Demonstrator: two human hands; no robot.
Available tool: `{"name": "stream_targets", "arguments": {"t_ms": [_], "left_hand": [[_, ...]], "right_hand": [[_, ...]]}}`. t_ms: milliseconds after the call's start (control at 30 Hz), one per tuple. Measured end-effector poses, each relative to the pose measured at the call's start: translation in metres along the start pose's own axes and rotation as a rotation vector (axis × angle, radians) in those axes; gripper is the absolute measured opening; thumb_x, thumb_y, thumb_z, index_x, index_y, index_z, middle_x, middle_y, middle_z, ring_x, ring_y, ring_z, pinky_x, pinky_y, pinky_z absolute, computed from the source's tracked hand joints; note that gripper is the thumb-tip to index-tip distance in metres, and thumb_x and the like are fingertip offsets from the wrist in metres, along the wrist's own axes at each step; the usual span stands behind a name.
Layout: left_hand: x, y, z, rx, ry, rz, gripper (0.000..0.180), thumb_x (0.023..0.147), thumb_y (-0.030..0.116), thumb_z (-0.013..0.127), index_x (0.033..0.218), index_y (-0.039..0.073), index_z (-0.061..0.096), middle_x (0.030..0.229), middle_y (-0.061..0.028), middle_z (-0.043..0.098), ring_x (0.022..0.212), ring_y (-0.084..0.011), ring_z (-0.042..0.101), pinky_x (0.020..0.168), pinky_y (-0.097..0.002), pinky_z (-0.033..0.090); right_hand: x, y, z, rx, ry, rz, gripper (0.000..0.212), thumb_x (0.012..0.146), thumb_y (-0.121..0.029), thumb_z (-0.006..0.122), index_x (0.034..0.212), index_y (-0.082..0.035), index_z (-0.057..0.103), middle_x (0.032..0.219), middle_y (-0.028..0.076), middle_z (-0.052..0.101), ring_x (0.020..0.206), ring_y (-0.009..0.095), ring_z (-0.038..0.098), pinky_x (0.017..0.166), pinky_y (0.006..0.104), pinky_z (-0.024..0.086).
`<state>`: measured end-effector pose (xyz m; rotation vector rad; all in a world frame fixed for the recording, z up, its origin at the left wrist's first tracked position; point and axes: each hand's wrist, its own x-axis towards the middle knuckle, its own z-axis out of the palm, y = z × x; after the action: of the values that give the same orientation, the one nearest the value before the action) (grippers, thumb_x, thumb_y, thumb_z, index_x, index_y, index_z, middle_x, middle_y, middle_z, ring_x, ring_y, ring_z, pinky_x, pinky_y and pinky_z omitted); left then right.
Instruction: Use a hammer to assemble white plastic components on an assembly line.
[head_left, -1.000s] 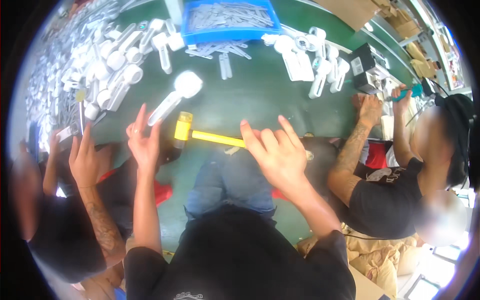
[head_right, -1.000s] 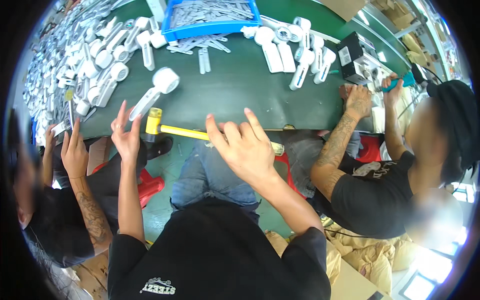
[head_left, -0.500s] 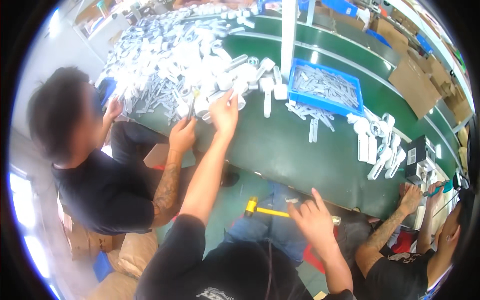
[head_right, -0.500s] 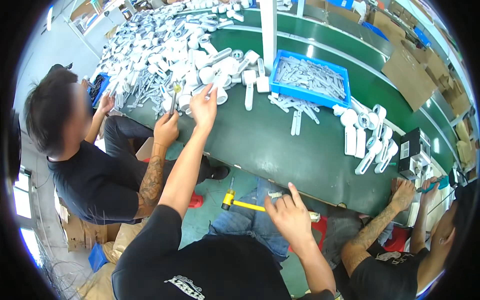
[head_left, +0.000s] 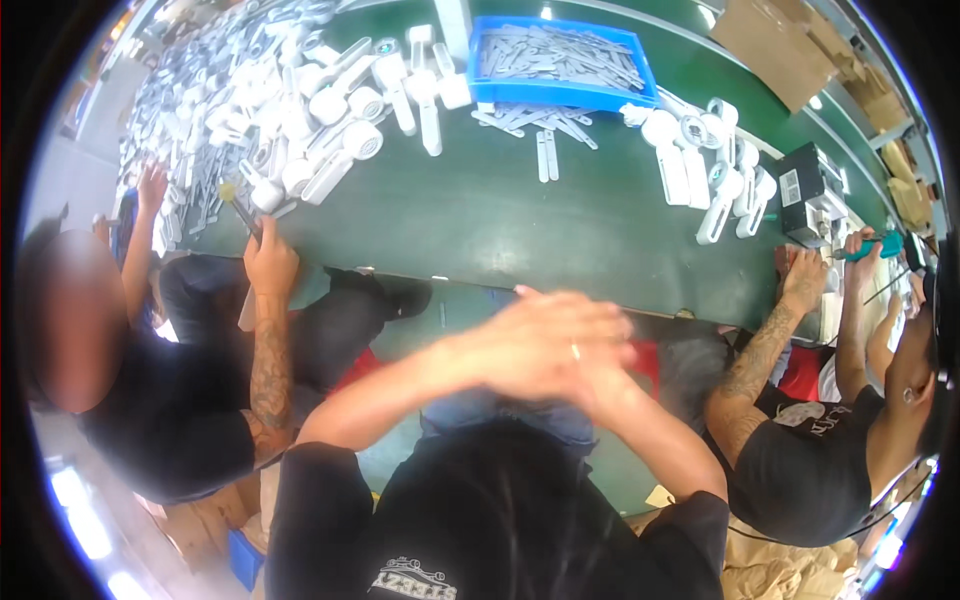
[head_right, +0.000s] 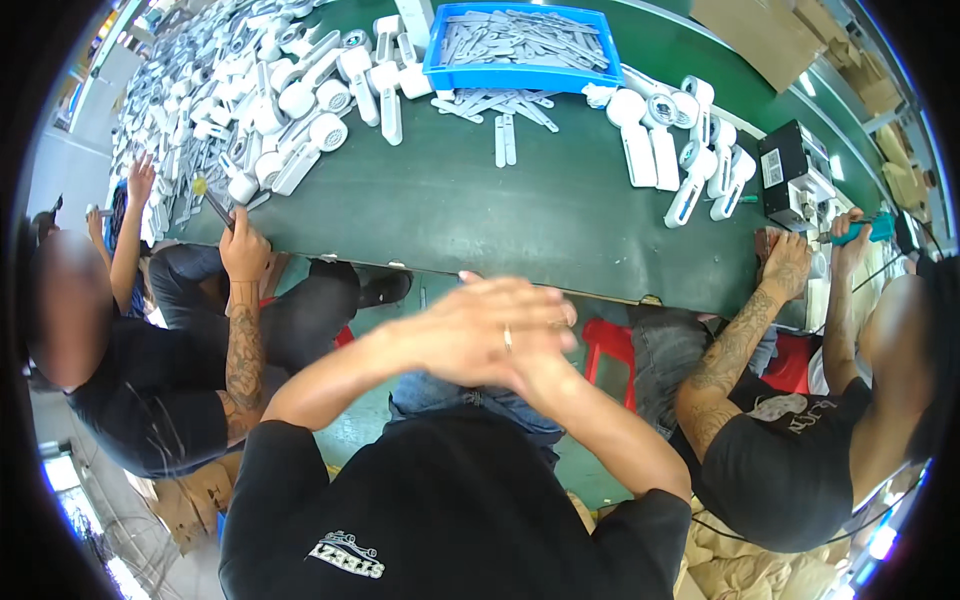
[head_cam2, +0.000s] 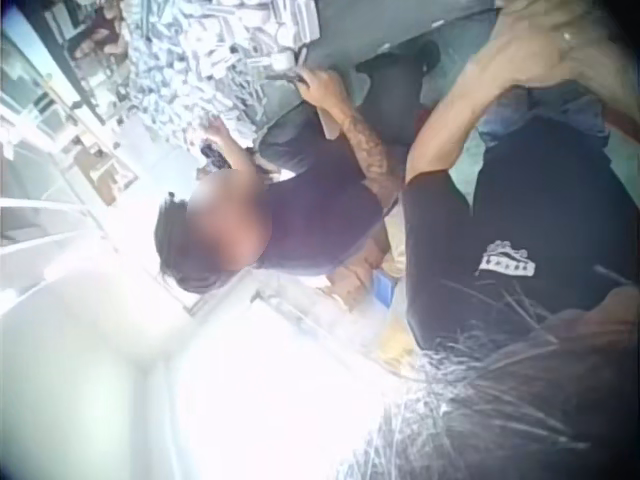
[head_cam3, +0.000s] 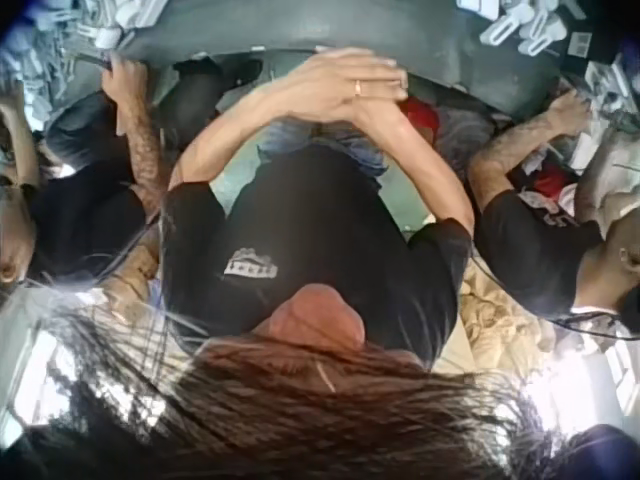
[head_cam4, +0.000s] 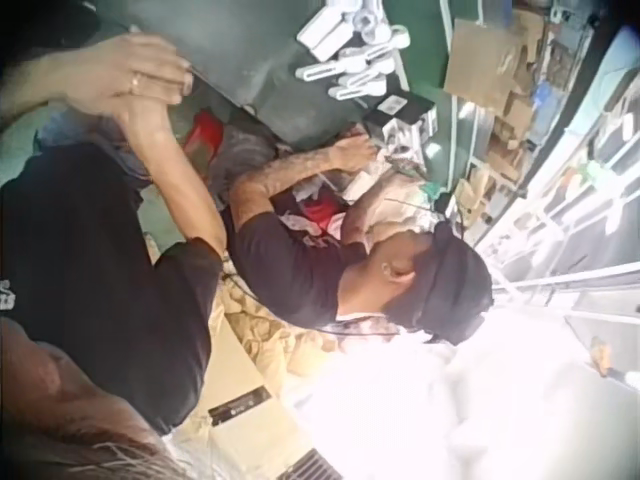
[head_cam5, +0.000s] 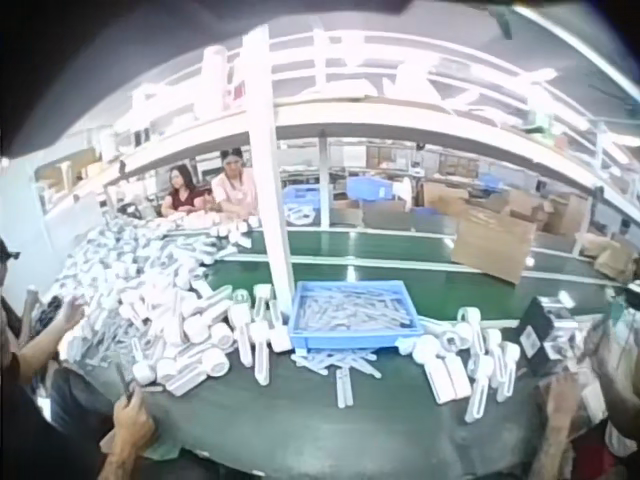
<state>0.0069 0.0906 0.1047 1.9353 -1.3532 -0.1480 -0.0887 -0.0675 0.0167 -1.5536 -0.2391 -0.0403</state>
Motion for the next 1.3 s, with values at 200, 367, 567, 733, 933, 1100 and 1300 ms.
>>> {"name": "stream_targets", "arguments": {"t_ms": [200,367,567,733,933,1100,1300], "left_hand": [[-0.033,-0.009,-0.035,0.12,0.253,-0.255,0.058,0.111,0.04,0.054,0.157,0.004,0.052,0.156,-0.0211,0.057,0.148,-0.0401,0.051,0.127,-0.0565,0.033],[-0.011,0.012,0.013,-0.098,-0.114,-0.178,0.073,0.094,0.041,0.075,0.159,0.018,0.052,0.165,-0.0131,0.05,0.155,-0.0313,0.045,0.131,-0.0578,0.026],[-0.094,-0.074,-0.016,-0.17,0.328,-0.652,0.056,0.113,0.029,0.055,0.16,0.001,0.048,0.157,-0.0225,0.057,0.148,-0.0344,0.053,0.124,-0.0413,0.038],[-0.088,-0.117,0.004,-0.042,0.721,-0.656,0.049,0.106,0.019,0.067,0.153,0.005,0.059,0.146,-0.0223,0.066,0.137,-0.0347,0.062,0.117,-0.0425,0.046],[-0.086,-0.114,0.015,0.251,0.661,-0.517,0.044,0.099,0.014,0.075,0.142,0.008,0.068,0.133,-0.0208,0.073,0.125,-0.036,0.069,0.11,-0.0436,0.052],[-0.074,-0.102,0.002,0.02,0.871,-0.651,0.041,0.102,0.013,0.072,0.143,0.007,0.068,0.136,-0.0191,0.073,0.126,-0.0317,0.07,0.109,-0.0401,0.052],[-0.009,-0.165,-0.046,0.424,0.628,-0.424,0.038,0.098,0.006,0.071,0.135,0.006,0.07,0.137,-0.0169,0.071,0.125,-0.0393,0.067,0.108,-0.0439,0.054]], "right_hand": [[0.031,-0.079,-0.028,-1.382,-0.586,-0.468,0.025,0.084,-0.019,0.069,0.104,-0.004,0.071,0.115,0.018,0.075,0.132,0.033,0.065,0.126,0.0411,0.041],[0.02,-0.083,-0.036,-1.175,-0.534,-0.347,0.053,0.083,-0.023,0.073,0.132,-0.004,0.063,0.138,0.018,0.062,0.142,0.035,0.055,0.122,0.0484,0.043],[0.026,-0.087,-0.122,-1.375,0.02,0.119,0.037,0.087,-0.015,0.073,0.123,-0.007,0.07,0.105,0.019,0.069,0.1,0.038,0.073,0.081,0.0494,0.061],[0.077,-0.009,-0.186,-1.183,0.765,0.254,0.062,0.1,-0.031,0.075,0.145,0.008,0.056,0.128,0.035,0.066,0.109,0.053,0.069,0.092,0.0559,0.057],[0.064,0.002,-0.23,-1.076,0.997,0.257,0.024,0.101,-0.02,0.068,0.109,0.002,0.073,0.086,0.029,0.073,0.081,0.05,0.072,0.07,0.0539,0.056],[0.031,-0.062,-0.169,-0.908,0.593,0.128,0.023,0.101,-0.015,0.071,0.117,0.002,0.073,0.096,0.025,0.075,0.085,0.044,0.073,0.074,0.0461,0.056],[0.069,-0.031,-0.074,-0.616,-0.024,0.164,0.031,0.1,-0.015,0.074,0.126,0.001,0.071,0.115,0.024,0.073,0.103,0.042,0.072,0.091,0.0426,0.056]]}}
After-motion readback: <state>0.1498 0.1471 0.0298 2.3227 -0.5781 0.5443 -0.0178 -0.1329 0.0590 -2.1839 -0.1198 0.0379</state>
